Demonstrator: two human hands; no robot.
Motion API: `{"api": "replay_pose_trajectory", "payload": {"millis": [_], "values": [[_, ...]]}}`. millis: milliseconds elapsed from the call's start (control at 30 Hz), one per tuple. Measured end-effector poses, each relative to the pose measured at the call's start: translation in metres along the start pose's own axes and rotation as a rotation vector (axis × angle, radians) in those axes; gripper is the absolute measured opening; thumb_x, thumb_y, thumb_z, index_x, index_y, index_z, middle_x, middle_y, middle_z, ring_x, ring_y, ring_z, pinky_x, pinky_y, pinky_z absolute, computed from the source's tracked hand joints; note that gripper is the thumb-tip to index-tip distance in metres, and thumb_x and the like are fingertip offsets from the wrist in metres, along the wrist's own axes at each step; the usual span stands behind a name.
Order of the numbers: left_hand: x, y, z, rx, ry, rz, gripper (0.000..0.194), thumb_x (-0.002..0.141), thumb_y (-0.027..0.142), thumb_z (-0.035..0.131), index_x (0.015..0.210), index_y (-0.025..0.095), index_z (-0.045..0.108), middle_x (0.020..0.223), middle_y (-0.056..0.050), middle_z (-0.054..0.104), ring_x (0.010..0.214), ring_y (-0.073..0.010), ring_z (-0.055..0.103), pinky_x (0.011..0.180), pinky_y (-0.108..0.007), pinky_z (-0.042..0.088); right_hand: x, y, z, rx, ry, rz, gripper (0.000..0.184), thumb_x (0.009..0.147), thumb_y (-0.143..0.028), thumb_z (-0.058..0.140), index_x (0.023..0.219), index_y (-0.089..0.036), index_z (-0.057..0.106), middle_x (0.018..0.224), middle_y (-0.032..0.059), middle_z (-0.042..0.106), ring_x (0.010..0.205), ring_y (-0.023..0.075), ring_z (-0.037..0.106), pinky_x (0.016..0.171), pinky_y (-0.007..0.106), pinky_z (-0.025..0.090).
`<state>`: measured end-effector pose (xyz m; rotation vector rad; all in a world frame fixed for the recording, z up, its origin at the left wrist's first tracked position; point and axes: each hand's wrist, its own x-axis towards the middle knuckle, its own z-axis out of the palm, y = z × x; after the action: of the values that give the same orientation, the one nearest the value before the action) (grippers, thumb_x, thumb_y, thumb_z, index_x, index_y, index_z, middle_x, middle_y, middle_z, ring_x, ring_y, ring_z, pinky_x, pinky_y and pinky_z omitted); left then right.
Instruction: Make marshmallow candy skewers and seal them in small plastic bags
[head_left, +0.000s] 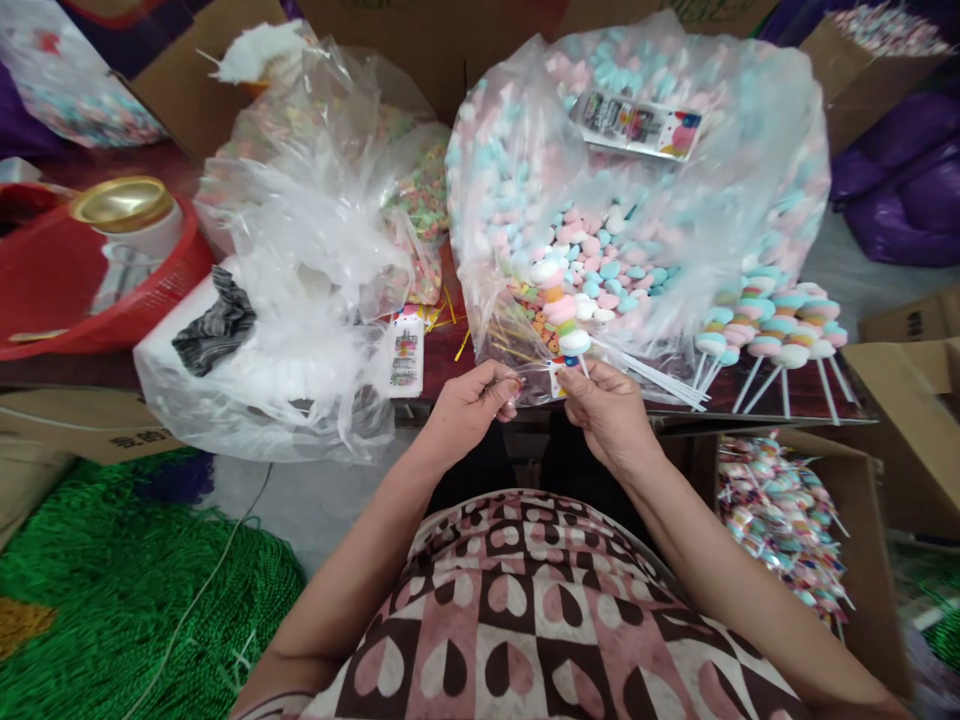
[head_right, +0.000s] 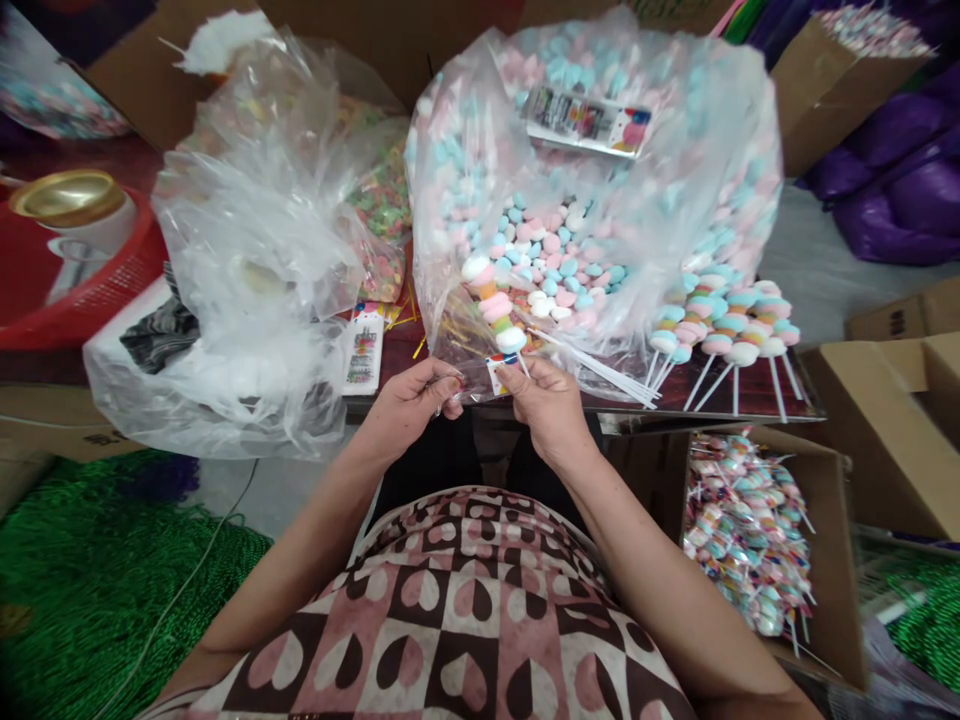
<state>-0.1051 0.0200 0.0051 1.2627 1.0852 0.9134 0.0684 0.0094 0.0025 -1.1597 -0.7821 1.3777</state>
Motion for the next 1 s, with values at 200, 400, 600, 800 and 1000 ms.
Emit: {"api": "replay_pose_trajectory", "payload": {"millis": [200,400,600,800,1000], "values": [[0.0,-0.011,0.006,-0.158,0.099,0.038,0.028,0.087,0.043,0.061,0.075,0.019,0.053,0.051,0.007,0.05,0.047,-0.0068,0.046,0.052,-0.021,0.038,0.0,0.006,0.005,0.011,0.05,-0.073,0.049,0.065,-0.055,0.081,0.057,-0.02,0.048,0.042,-0.0109,0.031,0.037,0.0029,0.021,0.037,0.021,0.017],[-0.004,-0.009,0.008,-0.027,0.099,0.067,0.036,0.09,0.049,0.056,0.071,0.018,0.051,0.048,0.008,0.042,0.046,-0.0058,0.038,0.048,-0.021,0.029,-0.001,0.002,0.004,0.025,0.023,0.015,0.043,0.061,-0.053,0.083,0.07,-0.018,0.059,0.047,-0.01,0.039,0.038,0.0026,0.022,0.037,0.02,0.016],[-0.001,-0.014,0.015,-0.273,0.15,-0.002,0.034,0.084,0.051,0.064,0.078,0.019,0.053,0.049,0.01,0.034,0.04,-0.0042,0.03,0.041,-0.02,0.022,0.0,0.007,0.004,-0.068,0.111,-0.081,0.049,0.068,-0.06,0.076,0.059,-0.018,0.052,0.052,-0.0064,0.042,0.045,0.0055,0.034,0.038,0.019,0.024],[0.003,-0.006,0.005,-0.581,0.138,-0.093,0.042,0.076,0.05,0.074,0.07,0.02,0.045,0.047,0.011,0.029,0.036,-0.004,0.029,0.038,-0.018,0.024,-0.014,-0.014,-0.016,-0.044,-0.034,-0.152,0.036,0.082,-0.054,0.068,0.075,-0.018,0.065,0.045,-0.0102,0.026,0.04,0.0049,0.021,0.04,0.021,0.018],[0.004,-0.003,-0.003,-0.685,0.072,-0.123,0.049,0.07,0.052,0.078,0.069,0.02,0.041,0.044,0.012,0.027,0.034,-0.0044,0.029,0.037,-0.017,0.025,-0.045,-0.028,-0.062,-0.236,-0.07,-0.202,0.027,0.088,-0.044,0.063,0.079,-0.019,0.07,0.048,-0.0072,0.031,0.043,0.0069,0.029,0.043,0.023,0.024]]}}
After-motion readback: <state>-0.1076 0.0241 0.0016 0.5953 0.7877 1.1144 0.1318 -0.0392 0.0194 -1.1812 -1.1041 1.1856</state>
